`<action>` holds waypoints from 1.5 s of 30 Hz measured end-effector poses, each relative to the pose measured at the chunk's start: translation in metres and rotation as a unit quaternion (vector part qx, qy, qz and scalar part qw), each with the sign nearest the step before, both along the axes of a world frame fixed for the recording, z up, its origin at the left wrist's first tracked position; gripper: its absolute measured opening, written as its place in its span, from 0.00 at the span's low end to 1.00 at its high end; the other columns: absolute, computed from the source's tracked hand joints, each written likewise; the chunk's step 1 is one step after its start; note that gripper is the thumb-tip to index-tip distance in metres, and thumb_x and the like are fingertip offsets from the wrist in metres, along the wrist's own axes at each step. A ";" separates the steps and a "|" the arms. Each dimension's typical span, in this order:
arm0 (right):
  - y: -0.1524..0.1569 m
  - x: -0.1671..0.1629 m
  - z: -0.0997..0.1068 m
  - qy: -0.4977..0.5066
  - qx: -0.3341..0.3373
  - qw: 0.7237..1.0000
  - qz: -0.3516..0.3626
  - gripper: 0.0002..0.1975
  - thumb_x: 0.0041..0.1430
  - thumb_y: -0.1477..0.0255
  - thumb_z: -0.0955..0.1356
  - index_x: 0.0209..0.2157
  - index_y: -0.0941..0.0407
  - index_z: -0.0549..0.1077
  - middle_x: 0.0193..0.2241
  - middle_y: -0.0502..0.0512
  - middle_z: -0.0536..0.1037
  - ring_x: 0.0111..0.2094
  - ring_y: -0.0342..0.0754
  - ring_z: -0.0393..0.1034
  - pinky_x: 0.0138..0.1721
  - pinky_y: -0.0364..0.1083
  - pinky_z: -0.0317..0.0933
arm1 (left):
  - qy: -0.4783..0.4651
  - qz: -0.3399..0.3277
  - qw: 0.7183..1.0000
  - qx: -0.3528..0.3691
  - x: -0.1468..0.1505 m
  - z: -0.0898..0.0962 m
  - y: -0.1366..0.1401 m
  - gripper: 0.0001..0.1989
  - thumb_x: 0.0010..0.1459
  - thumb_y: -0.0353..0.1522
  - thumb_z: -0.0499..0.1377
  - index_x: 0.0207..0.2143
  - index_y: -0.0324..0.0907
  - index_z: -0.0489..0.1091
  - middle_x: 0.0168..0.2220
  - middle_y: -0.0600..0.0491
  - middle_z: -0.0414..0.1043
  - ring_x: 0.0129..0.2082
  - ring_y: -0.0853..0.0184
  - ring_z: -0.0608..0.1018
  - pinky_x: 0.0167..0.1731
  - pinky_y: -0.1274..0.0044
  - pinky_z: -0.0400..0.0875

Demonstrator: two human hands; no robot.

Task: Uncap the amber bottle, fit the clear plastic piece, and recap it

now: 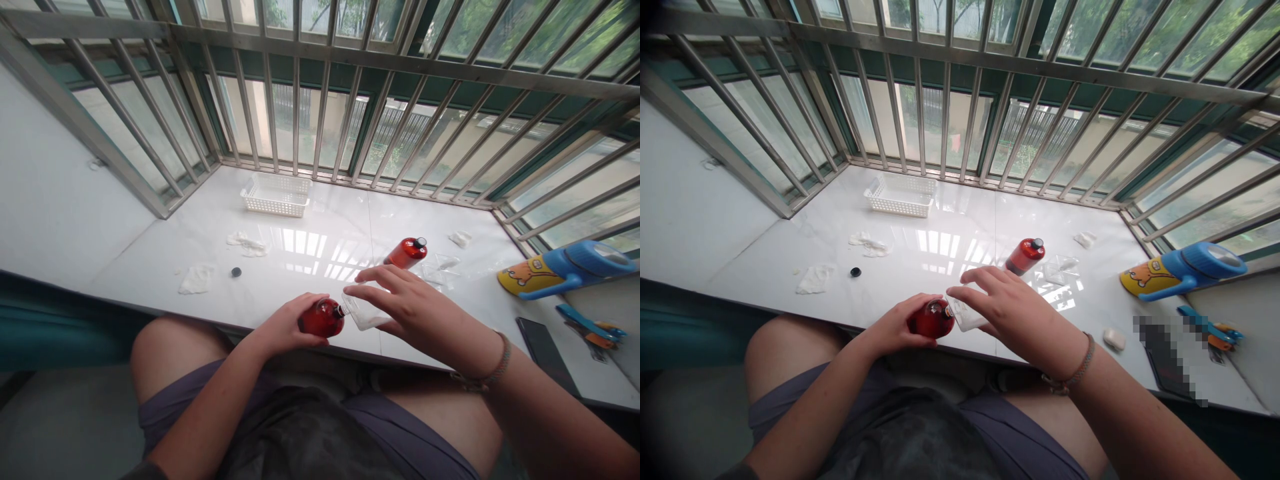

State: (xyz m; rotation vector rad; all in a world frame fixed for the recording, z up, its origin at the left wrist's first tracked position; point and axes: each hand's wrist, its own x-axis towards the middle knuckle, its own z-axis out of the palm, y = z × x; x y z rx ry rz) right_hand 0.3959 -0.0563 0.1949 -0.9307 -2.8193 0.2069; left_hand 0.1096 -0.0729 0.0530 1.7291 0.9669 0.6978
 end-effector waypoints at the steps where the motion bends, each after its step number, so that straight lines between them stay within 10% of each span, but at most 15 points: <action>1: 0.000 0.000 0.000 -0.002 0.001 1.000 0.000 0.34 0.62 0.80 0.77 0.66 0.48 0.69 0.59 0.62 0.74 0.57 0.62 0.72 0.57 0.62 0.72 | 0.001 -0.001 1.000 0.000 0.000 0.000 0.000 0.43 0.49 0.35 0.80 0.66 0.55 0.70 0.64 0.49 0.73 0.63 0.51 0.76 0.65 0.60 0.71; 45: 0.002 -0.002 0.006 -0.041 0.046 0.997 0.035 0.26 0.71 0.82 0.67 0.66 0.49 0.70 0.61 0.61 0.76 0.63 0.61 0.70 0.59 0.62 0.71 | 0.019 0.008 1.000 0.014 0.004 0.002 0.002 0.41 0.50 0.36 0.79 0.65 0.53 0.71 0.61 0.50 0.75 0.59 0.51 0.78 0.61 0.62 0.73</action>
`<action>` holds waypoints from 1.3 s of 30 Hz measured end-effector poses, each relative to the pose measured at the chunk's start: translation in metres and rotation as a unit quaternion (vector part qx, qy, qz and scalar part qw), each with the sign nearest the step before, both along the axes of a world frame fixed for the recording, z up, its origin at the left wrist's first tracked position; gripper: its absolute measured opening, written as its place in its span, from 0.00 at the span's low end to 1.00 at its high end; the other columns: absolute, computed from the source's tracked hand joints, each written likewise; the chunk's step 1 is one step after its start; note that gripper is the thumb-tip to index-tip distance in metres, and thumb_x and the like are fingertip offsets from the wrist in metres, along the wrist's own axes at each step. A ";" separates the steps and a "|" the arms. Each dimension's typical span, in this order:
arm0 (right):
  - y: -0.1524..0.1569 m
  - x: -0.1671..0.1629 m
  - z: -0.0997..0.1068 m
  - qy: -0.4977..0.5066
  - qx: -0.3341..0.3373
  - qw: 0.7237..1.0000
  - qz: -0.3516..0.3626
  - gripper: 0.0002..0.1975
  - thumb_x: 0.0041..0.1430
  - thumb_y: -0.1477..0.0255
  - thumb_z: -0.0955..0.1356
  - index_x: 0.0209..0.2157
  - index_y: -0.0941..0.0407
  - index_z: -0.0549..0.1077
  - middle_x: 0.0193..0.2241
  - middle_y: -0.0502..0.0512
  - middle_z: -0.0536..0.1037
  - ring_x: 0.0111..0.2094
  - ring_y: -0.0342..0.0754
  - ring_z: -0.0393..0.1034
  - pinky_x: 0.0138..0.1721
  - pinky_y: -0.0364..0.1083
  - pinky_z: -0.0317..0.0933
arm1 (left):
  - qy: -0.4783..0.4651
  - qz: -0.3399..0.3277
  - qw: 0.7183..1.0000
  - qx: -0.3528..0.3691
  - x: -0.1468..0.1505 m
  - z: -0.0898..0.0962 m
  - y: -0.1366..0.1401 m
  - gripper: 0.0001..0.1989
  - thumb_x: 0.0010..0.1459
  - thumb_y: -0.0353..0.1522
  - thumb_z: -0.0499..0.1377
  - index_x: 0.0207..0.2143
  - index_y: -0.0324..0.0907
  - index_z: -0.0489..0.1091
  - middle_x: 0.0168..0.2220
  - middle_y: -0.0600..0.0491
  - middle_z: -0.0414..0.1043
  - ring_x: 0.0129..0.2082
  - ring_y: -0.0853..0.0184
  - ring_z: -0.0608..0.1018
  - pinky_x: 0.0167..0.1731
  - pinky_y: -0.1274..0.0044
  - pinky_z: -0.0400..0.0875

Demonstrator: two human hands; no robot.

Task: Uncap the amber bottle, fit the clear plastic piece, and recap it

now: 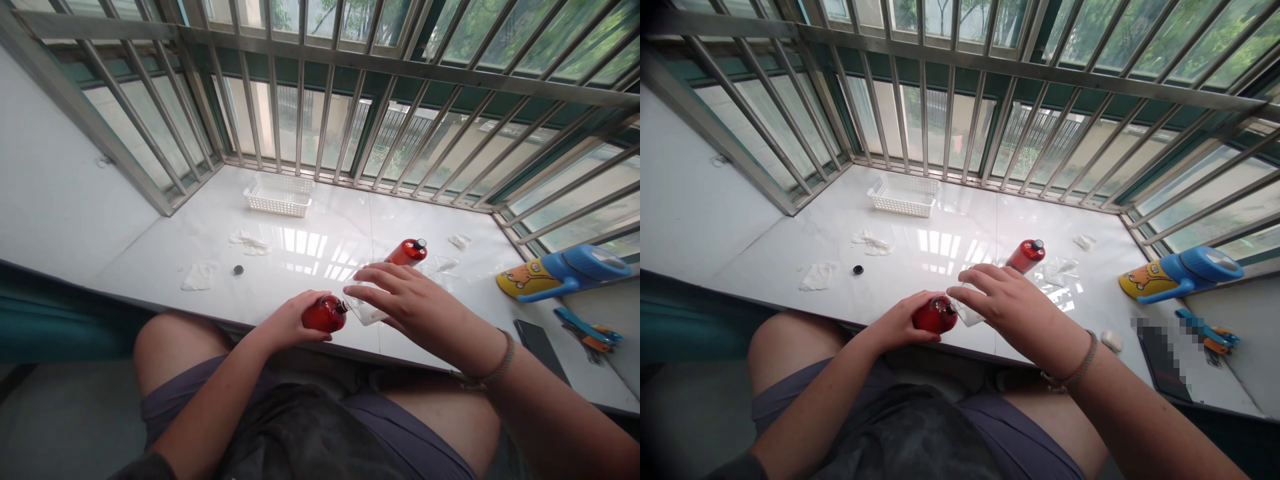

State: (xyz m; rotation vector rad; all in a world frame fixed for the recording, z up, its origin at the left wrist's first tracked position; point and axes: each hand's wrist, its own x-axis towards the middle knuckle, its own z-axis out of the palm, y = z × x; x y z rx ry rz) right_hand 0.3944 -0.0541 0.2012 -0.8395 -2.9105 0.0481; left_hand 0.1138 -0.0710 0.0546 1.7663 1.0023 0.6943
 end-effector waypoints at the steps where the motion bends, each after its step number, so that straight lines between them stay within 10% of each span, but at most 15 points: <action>1: 0.000 0.000 0.000 -0.003 0.000 1.000 0.000 0.26 0.71 0.82 0.67 0.66 0.49 0.70 0.61 0.61 0.76 0.63 0.61 0.70 0.59 0.63 0.71 | 0.001 0.000 1.000 -0.001 0.000 0.000 0.000 0.41 0.50 0.36 0.79 0.65 0.53 0.71 0.61 0.50 0.75 0.59 0.52 0.78 0.61 0.62 0.73; 39: 0.003 -0.007 0.007 -0.016 0.014 1.000 0.016 0.26 0.73 0.82 0.64 0.67 0.49 0.69 0.63 0.59 0.75 0.64 0.60 0.67 0.59 0.61 0.70 | -0.002 0.005 1.000 0.002 0.000 -0.005 0.000 0.42 0.50 0.38 0.79 0.66 0.54 0.70 0.60 0.50 0.76 0.59 0.51 0.79 0.60 0.62 0.74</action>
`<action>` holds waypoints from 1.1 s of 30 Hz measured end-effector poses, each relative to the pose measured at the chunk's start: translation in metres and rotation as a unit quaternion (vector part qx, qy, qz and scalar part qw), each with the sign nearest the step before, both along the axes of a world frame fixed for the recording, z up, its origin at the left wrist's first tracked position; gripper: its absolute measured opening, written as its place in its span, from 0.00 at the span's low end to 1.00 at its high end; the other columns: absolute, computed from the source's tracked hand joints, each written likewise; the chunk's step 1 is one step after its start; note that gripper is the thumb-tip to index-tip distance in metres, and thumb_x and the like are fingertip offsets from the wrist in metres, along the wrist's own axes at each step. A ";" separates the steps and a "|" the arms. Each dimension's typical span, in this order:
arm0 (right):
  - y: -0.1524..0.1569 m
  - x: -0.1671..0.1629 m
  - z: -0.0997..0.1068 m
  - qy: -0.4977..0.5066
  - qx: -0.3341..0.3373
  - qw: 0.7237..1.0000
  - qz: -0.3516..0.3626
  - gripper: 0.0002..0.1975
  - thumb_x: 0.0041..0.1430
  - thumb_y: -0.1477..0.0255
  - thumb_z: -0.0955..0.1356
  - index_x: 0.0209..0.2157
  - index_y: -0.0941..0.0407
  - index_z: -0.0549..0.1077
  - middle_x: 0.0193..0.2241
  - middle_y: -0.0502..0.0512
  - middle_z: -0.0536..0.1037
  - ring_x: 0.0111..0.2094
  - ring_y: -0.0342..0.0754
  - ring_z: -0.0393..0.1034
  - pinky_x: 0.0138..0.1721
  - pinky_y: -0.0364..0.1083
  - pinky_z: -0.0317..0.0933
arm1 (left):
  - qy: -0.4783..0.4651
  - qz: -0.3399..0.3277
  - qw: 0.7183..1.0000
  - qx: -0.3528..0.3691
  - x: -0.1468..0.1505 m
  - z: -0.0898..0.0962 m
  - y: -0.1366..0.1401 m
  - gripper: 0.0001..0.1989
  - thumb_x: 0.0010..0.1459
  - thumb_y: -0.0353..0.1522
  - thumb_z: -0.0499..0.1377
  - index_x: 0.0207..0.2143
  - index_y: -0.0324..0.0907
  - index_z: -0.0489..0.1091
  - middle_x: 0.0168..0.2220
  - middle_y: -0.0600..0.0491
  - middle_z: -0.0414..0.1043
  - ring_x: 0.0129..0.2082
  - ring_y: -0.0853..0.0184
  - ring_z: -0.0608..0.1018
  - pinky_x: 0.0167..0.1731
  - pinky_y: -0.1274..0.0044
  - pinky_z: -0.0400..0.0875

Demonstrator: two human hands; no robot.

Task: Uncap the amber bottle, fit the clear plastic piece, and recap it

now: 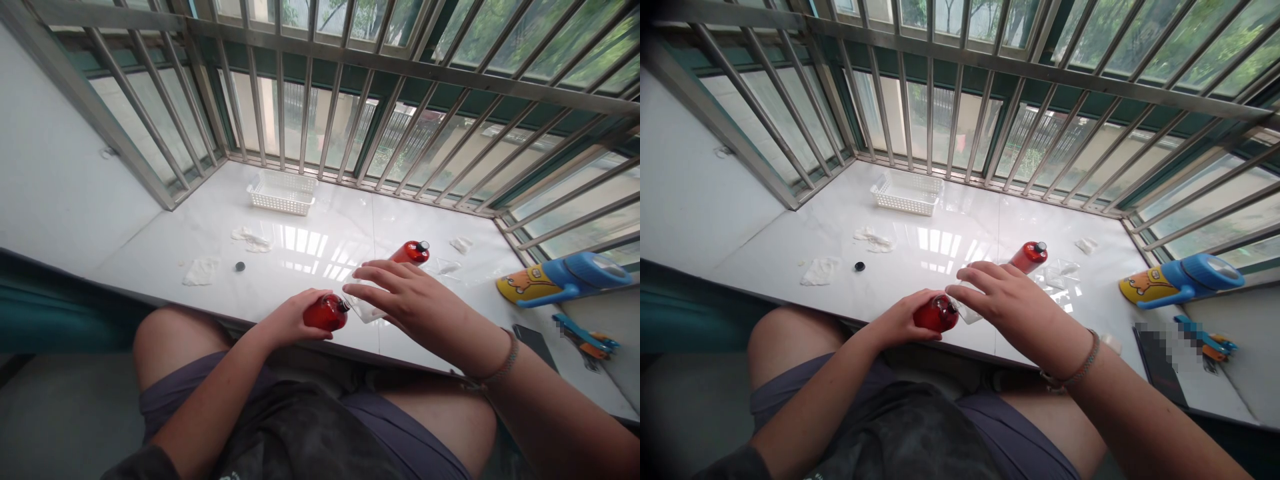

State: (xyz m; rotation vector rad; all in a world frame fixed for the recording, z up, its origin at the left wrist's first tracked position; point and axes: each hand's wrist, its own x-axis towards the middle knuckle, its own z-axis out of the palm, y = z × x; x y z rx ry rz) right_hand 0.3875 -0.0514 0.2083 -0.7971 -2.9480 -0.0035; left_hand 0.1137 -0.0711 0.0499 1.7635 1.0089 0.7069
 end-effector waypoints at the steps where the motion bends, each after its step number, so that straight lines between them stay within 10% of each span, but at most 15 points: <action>1: 0.000 0.000 0.000 0.000 0.000 1.000 0.000 0.26 0.73 0.82 0.64 0.67 0.48 0.69 0.62 0.59 0.75 0.64 0.60 0.67 0.59 0.61 0.70 | 0.000 0.000 1.000 0.000 0.000 0.000 0.000 0.42 0.50 0.38 0.79 0.66 0.54 0.70 0.60 0.50 0.76 0.59 0.51 0.79 0.61 0.62 0.74; 11: -0.001 0.001 -0.008 0.014 -0.018 1.000 -0.018 0.28 0.70 0.83 0.67 0.67 0.49 0.67 0.62 0.62 0.74 0.62 0.62 0.70 0.59 0.63 0.72 | -0.006 0.003 1.000 -0.005 0.000 0.000 0.000 0.42 0.49 0.38 0.80 0.66 0.55 0.70 0.60 0.50 0.77 0.58 0.51 0.79 0.60 0.62 0.74; 19: -0.008 0.021 -0.056 0.154 -0.112 0.975 -0.110 0.33 0.67 0.76 0.73 0.69 0.45 0.64 0.65 0.62 0.70 0.65 0.61 0.69 0.62 0.63 0.73 | -0.006 0.004 1.000 -0.021 -0.005 -0.002 -0.002 0.43 0.49 0.40 0.79 0.67 0.55 0.70 0.65 0.49 0.74 0.64 0.50 0.76 0.66 0.60 0.70; 33: -0.047 0.024 -0.159 0.440 -0.267 0.804 -0.298 0.35 0.64 0.59 0.77 0.67 0.46 0.63 0.63 0.59 0.68 0.65 0.59 0.69 0.69 0.67 0.64 | -0.049 0.035 0.998 -0.036 -0.010 -0.004 -0.005 0.40 0.48 0.39 0.80 0.62 0.51 0.72 0.63 0.47 0.76 0.63 0.50 0.78 0.65 0.61 0.73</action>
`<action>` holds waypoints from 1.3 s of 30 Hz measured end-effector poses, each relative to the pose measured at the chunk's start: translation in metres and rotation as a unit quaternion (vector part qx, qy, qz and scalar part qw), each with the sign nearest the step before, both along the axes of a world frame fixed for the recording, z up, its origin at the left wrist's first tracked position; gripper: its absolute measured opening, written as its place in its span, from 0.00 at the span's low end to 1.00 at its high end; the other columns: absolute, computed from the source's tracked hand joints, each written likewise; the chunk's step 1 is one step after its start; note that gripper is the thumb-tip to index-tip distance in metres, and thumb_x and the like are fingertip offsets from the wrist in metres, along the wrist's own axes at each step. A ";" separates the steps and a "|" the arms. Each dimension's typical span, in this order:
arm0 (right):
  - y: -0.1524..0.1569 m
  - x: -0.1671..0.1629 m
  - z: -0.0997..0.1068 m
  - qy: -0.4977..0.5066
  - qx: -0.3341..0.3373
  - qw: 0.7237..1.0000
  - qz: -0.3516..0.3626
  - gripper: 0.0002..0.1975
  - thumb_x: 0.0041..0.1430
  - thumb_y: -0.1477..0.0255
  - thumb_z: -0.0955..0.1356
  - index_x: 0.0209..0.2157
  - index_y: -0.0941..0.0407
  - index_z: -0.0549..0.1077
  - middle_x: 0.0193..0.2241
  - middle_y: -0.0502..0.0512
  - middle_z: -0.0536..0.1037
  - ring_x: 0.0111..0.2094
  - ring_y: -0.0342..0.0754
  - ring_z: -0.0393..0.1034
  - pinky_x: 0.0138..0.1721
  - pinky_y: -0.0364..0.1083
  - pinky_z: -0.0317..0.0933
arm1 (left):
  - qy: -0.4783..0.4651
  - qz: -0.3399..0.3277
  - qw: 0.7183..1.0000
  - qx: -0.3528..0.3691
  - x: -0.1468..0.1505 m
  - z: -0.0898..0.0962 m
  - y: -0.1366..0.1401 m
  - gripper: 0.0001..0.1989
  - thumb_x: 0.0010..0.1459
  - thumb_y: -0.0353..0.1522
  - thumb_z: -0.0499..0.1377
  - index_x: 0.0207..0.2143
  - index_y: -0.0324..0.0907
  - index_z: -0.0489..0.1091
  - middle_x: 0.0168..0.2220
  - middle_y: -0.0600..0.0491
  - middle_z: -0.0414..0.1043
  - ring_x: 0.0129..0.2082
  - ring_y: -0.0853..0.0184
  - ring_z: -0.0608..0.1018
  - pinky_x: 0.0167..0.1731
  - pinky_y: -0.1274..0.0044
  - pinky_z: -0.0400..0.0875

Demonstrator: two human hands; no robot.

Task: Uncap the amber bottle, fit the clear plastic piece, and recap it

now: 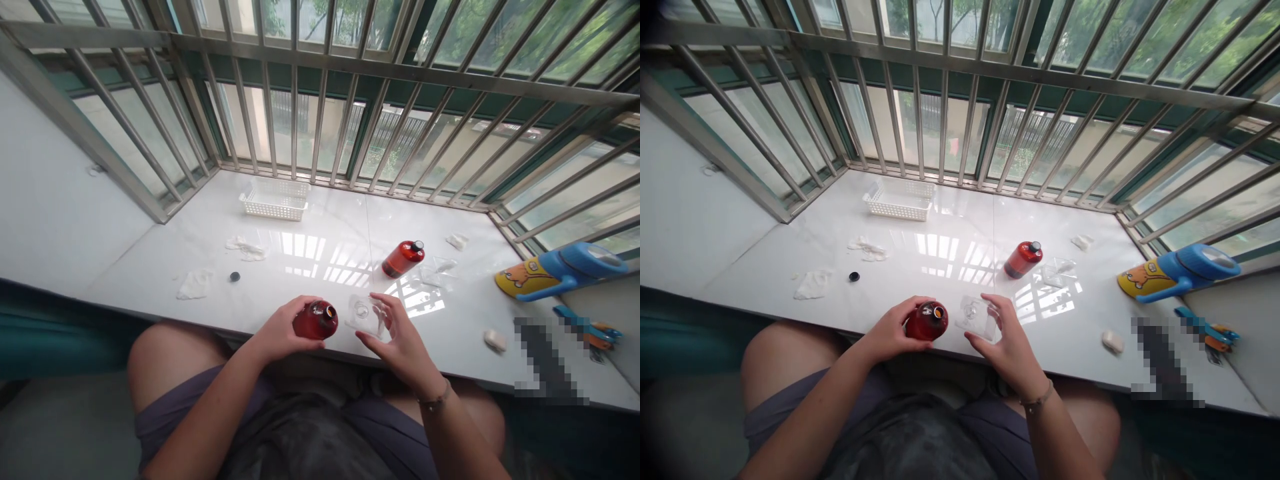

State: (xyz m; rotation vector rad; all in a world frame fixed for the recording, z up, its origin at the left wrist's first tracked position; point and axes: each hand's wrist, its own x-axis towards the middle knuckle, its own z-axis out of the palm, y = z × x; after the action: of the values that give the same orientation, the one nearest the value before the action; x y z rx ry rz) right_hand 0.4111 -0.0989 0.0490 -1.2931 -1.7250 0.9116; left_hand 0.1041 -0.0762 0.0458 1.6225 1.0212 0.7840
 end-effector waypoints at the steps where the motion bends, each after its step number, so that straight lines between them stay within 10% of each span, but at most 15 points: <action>1: -0.002 0.003 -0.005 -0.005 0.006 1.000 -0.030 0.34 0.63 0.58 0.77 0.66 0.47 0.64 0.63 0.59 0.69 0.65 0.59 0.69 0.70 0.68 0.62 | 0.004 0.010 1.000 -0.001 0.000 0.000 -0.001 0.40 0.47 0.39 0.80 0.62 0.50 0.72 0.62 0.47 0.76 0.62 0.50 0.78 0.65 0.61 0.73; 13: 0.006 0.083 -0.056 -0.037 0.008 0.950 -0.311 0.43 0.53 0.46 0.80 0.61 0.52 0.67 0.63 0.66 0.73 0.60 0.67 0.73 0.63 0.68 0.69 | 0.032 0.184 0.982 0.028 0.016 0.005 0.034 0.40 0.49 0.43 0.79 0.61 0.50 0.68 0.61 0.46 0.76 0.62 0.51 0.79 0.63 0.58 0.73; 25: 0.022 0.095 -0.080 0.048 0.045 0.975 -0.212 0.43 0.59 0.53 0.79 0.68 0.49 0.60 0.70 0.68 0.67 0.70 0.63 0.66 0.70 0.68 0.62 | 0.060 0.199 0.978 0.005 0.015 0.001 0.070 0.39 0.53 0.41 0.77 0.63 0.50 0.66 0.62 0.45 0.76 0.62 0.52 0.79 0.64 0.58 0.72; 30: 0.019 0.095 -0.088 0.039 0.047 0.979 -0.194 0.46 0.62 0.51 0.77 0.72 0.49 0.55 0.72 0.71 0.65 0.72 0.64 0.63 0.71 0.69 0.60 | 0.116 0.175 0.977 0.034 -0.001 0.007 0.061 0.54 0.49 0.46 0.80 0.72 0.52 0.57 0.73 0.41 0.64 0.70 0.48 0.71 0.66 0.57 0.70; 35: 0.006 0.092 -0.085 0.009 0.039 0.984 -0.173 0.50 0.64 0.52 0.76 0.76 0.47 0.48 0.71 0.68 0.68 0.70 0.64 0.67 0.69 0.70 0.63 | 0.278 0.232 0.912 0.195 -0.061 0.006 0.051 0.42 0.58 0.46 0.74 0.70 0.48 0.62 0.67 0.40 0.69 0.68 0.46 0.71 0.68 0.55 0.67; 39: -0.004 0.090 -0.080 -0.003 0.044 0.988 -0.148 0.52 0.64 0.54 0.77 0.77 0.46 0.45 0.72 0.67 0.66 0.70 0.65 0.67 0.68 0.70 0.64 | 0.460 0.263 0.829 0.177 -0.120 -0.004 0.055 0.25 0.67 0.41 0.62 0.62 0.41 0.71 0.59 0.38 0.75 0.61 0.44 0.75 0.66 0.56 0.68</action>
State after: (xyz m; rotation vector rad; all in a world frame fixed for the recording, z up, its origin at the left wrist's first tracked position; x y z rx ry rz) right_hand 0.5016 -0.1031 -0.0305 -1.4452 -1.5074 0.6524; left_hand -0.0163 -0.0215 0.0421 2.1289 2.1852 0.5251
